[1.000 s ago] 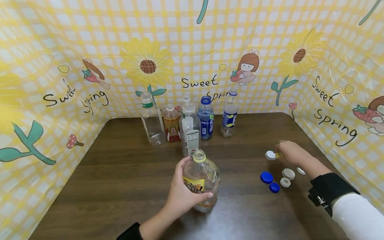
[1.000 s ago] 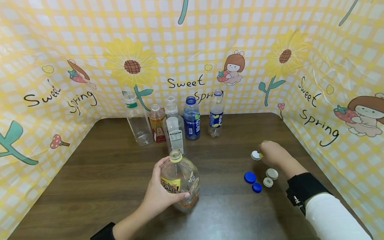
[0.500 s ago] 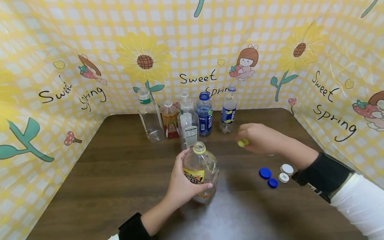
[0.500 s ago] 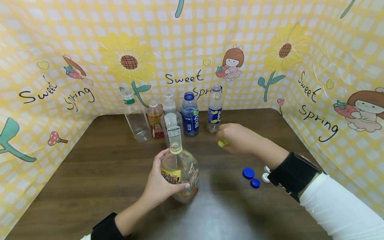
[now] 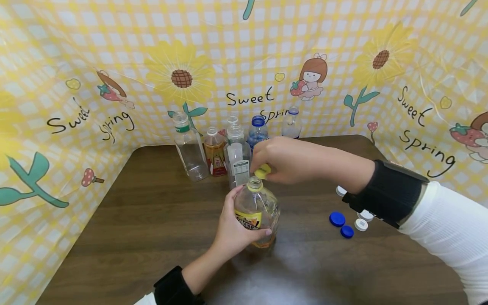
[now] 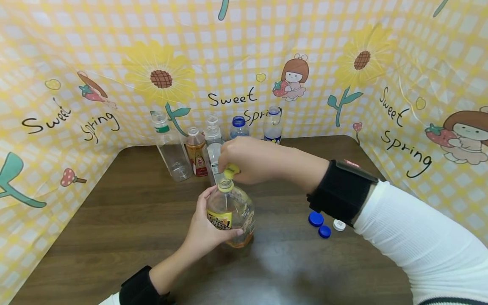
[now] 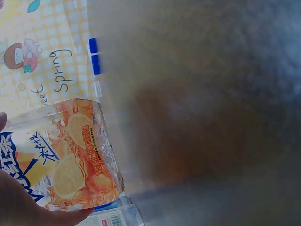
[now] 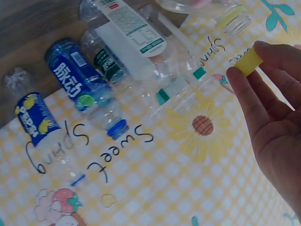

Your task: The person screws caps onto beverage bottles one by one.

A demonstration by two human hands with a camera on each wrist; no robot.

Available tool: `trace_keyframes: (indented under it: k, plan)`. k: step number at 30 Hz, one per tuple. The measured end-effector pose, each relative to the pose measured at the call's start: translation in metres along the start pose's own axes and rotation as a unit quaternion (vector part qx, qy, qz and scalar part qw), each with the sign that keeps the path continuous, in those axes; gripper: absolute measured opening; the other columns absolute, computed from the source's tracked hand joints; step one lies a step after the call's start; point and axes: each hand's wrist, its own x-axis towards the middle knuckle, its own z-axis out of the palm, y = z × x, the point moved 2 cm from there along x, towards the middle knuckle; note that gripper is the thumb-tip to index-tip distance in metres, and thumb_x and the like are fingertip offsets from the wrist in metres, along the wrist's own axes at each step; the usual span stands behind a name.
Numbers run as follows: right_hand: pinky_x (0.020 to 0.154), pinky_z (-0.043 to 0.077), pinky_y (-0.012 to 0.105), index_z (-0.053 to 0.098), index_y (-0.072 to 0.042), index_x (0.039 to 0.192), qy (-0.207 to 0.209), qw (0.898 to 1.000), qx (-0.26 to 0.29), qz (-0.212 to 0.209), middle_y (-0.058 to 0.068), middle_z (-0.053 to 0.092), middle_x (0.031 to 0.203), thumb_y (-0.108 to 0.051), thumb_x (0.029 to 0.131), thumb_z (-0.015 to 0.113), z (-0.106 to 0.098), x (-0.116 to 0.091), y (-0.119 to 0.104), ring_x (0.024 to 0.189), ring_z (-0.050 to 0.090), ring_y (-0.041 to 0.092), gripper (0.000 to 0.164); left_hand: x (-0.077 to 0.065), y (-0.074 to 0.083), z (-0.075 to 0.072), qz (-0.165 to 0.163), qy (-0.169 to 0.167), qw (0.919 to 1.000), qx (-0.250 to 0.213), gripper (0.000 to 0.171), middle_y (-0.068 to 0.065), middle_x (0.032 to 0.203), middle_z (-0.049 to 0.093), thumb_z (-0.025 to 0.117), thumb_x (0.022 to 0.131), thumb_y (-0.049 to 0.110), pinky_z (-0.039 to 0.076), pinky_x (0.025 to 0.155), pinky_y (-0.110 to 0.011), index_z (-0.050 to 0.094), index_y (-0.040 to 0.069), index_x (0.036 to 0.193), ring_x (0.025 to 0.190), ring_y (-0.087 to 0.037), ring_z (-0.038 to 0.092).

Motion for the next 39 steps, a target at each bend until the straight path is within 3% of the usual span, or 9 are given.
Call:
trace_keyframes:
  k: [4,9,22,29,33,39]
  plan:
    - [0.075,0.052,0.031,0.074,-0.004,0.096,-0.019,1.0,0.003,-0.017,0.003,0.065,0.091,0.007,0.076,0.069,0.002,0.01,-0.001,0.086,0.06,0.017,0.023,0.002,0.0,-0.001,-0.001,-0.006,1.0,0.0,0.119,-0.004,0.135,0.05,0.098,0.051,0.027,0.043,0.098,-0.047,0.03,0.019,0.147,0.12,-0.025,0.051]
    - [0.071,0.051,0.029,0.075,-0.006,0.095,-0.04,0.999,0.005,-0.009,0.002,0.063,0.088,0.007,0.074,0.068,0.009,0.016,0.001,0.082,0.058,0.015,0.026,0.003,0.0,-0.001,-0.006,-0.009,0.9999,0.005,0.118,-0.006,0.136,0.049,0.098,0.051,0.026,0.042,0.099,-0.046,0.029,0.019,0.147,0.12,-0.026,0.05]
    - [0.07,0.051,0.028,0.075,-0.003,0.097,-0.058,0.998,0.001,0.0,0.004,0.065,0.09,0.004,0.079,0.07,0.017,0.021,0.001,0.081,0.059,0.017,0.02,0.005,0.001,-0.003,-0.022,-0.02,0.9996,0.001,0.116,-0.006,0.138,0.047,0.097,0.054,0.025,0.041,0.1,-0.047,0.027,0.024,0.146,0.123,-0.026,0.048]
    - [0.071,0.051,0.03,0.075,-0.003,0.099,-0.071,0.997,-0.01,0.026,0.003,0.066,0.087,-0.002,0.083,0.07,0.021,0.02,0.001,0.079,0.058,0.016,0.016,0.005,0.001,-0.002,-0.013,-0.012,0.9998,-0.001,0.115,-0.006,0.137,0.048,0.098,0.051,0.02,0.04,0.102,-0.044,0.031,0.021,0.145,0.122,-0.024,0.049]
    - [0.065,0.049,0.029,0.073,-0.005,0.087,-0.06,0.997,-0.034,0.038,-0.001,0.064,0.076,-0.012,0.087,0.072,0.024,0.021,0.002,0.069,0.055,0.012,0.007,0.005,0.002,-0.001,-0.011,-0.013,0.9999,-0.002,0.115,-0.006,0.136,0.05,0.098,0.051,0.02,0.04,0.101,-0.044,0.031,0.02,0.145,0.122,-0.024,0.05]
    - [0.047,0.034,0.022,0.058,-0.011,0.064,-0.014,0.994,-0.082,0.07,-0.007,0.045,0.054,-0.026,0.09,0.07,0.028,0.023,0.001,0.05,0.038,0.006,0.032,0.005,0.004,0.0,-0.003,-0.013,0.9999,-0.005,0.114,-0.005,0.139,0.048,0.098,0.052,0.02,0.039,0.102,-0.045,0.031,0.02,0.144,0.124,-0.023,0.049]
